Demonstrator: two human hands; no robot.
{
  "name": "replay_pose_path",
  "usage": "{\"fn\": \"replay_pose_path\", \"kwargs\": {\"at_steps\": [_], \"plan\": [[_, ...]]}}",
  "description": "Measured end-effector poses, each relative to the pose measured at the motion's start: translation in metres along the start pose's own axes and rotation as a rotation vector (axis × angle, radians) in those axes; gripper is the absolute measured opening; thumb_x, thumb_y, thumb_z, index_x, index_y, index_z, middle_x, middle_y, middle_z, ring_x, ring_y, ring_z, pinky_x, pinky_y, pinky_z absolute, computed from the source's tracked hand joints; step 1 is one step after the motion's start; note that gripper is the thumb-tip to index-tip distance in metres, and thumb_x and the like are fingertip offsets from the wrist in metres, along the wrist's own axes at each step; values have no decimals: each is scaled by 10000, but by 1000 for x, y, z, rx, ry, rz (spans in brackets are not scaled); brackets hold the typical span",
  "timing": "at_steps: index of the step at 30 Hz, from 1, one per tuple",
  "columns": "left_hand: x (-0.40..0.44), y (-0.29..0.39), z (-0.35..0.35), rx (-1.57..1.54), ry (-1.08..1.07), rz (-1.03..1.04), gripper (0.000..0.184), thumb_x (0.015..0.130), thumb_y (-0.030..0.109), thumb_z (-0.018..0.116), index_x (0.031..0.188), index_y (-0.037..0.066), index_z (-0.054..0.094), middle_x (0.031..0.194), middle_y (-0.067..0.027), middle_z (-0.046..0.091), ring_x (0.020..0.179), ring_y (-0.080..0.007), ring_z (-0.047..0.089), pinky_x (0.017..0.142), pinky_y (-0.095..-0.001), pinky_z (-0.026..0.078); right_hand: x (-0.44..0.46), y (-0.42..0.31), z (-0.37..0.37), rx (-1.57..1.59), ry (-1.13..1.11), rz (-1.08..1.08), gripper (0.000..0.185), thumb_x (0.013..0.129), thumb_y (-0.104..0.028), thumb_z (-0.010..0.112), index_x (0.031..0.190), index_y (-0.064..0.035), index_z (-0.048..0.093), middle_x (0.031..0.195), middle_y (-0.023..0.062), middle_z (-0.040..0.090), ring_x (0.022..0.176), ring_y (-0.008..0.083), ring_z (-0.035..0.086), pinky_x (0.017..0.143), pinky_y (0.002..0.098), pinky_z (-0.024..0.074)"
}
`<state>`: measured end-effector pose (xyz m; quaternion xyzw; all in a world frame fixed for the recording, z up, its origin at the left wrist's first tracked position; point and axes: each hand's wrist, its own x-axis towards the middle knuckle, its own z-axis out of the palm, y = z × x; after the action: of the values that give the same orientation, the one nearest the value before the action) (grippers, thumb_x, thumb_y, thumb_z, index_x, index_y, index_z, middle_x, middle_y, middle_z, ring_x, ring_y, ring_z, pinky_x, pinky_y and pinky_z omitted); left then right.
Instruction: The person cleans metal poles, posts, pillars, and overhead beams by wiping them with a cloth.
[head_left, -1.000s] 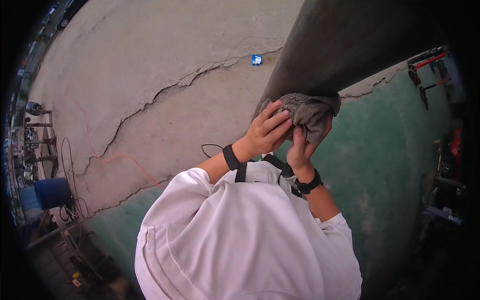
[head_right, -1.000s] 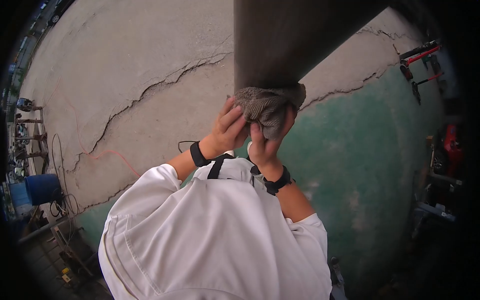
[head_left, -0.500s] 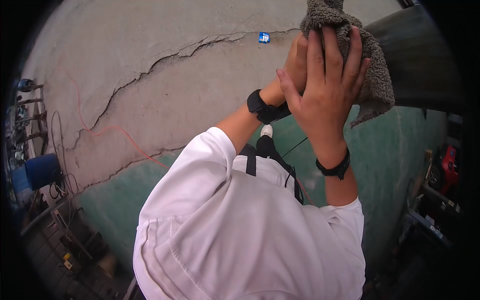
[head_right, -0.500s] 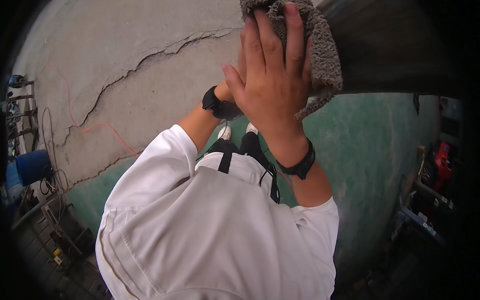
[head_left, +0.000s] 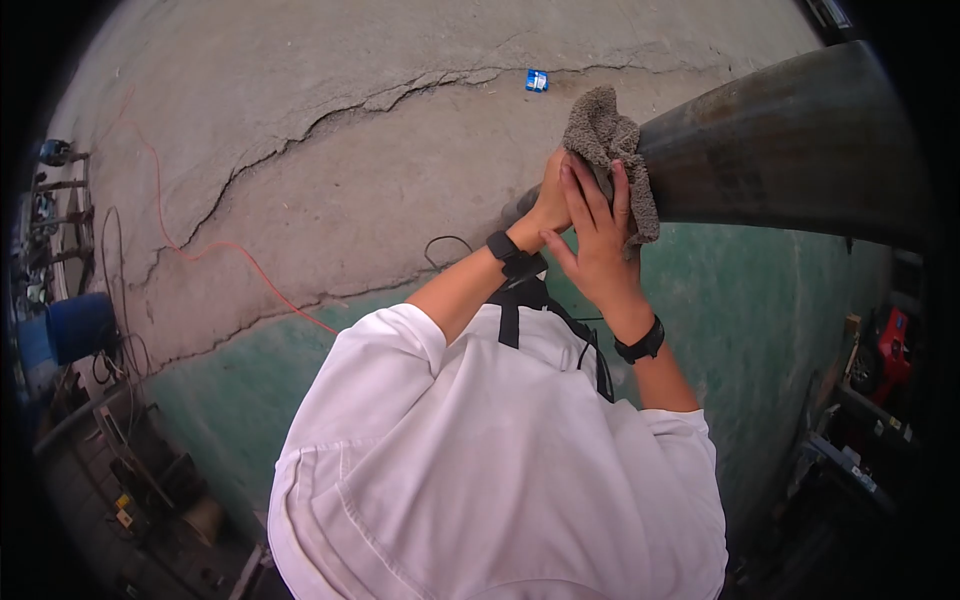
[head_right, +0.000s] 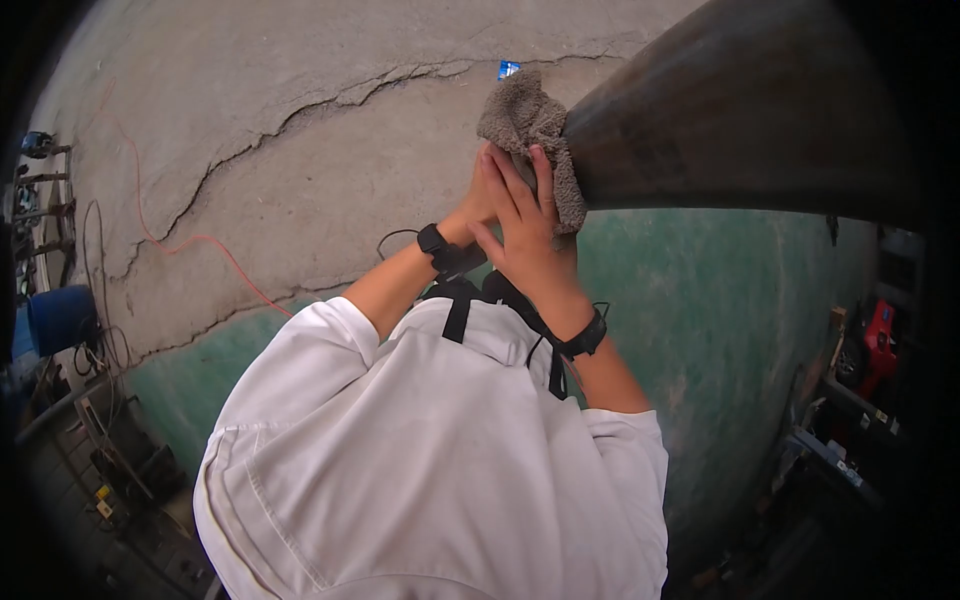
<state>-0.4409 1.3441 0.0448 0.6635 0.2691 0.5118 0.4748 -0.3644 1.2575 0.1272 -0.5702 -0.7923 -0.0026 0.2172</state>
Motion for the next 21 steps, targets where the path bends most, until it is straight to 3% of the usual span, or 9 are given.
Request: {"fn": "replay_pose_path", "kwargs": {"at_steps": [2,3,7,11,15,17,18,20,21], "plan": [[22,36,7,54,77,226,464,837,237,604,1221,-8,517,1220,-206,531,1067,-377,547,927,-418,445,1,5,-24,-94,140,-104,677,795,-307,716,1403,-132,475,1488,28,395,1424,374,222,1144,496,245],[33,55,11,44,117,306,444,853,217,581,1226,-12,508,1229,-210,523,1067,-374,549,931,-413,447,7,10,-36,-180,257,-201,654,832,-356,685,1399,-107,474,1471,78,411,1392,394,254,1136,556,173],[85,138,25,-200,263,525,477,860,280,578,1243,4,512,1291,-204,476,1147,-356,521,971,-424,432,31,15,-94,-294,600,-365,608,868,-361,644,1387,-95,473,1436,120,419,1336,354,350,1110,519,253],[108,194,30,-98,271,855,850,765,334,736,1455,45,331,1471,-264,260,1403,-451,205,1122,-540,254,38,32,-138,-277,791,-413,597,887,-352,619,1393,-87,448,1415,119,424,1312,332,367,1093,493,276],[149,211,94,36,570,1225,736,728,81,716,1399,39,417,1395,-266,375,1310,-482,343,1067,-552,332,36,72,-161,-165,891,-419,586,905,-343,595,1400,-80,422,1393,119,429,1288,310,384,1076,468,299],[108,238,89,237,496,1063,521,751,340,669,1216,120,586,1334,-207,432,1256,-374,474,1032,-492,403,36,98,-161,-57,878,-413,581,914,-338,582,1403,-76,410,1382,118,432,1275,300,392,1068,455,310],[104,235,104,237,479,1036,558,654,379,710,1170,186,624,1331,-170,465,1287,-354,465,1056,-543,379,36,111,-158,6,858,-402,578,919,-336,576,1405,-74,403,1377,118,433,1269,294,397,1064,449,316],[102,225,125,571,583,1104,536,674,322,686,1181,163,615,1308,-117,517,1277,-324,487,1049,-498,410,35,138,-143,154,792,-371,573,928,-332,564,1408,-71,391,1366,118,436,1257,283,405,1055,436,328],[100,220,129,681,497,1103,477,725,276,658,1182,147,610,1278,-101,537,1250,-311,507,1021,-463,432,34,151,-131,239,745,-355,571,933,-329,558,1410,-69,384,1361,118,437,1251,278,409,1051,430,333]]}}
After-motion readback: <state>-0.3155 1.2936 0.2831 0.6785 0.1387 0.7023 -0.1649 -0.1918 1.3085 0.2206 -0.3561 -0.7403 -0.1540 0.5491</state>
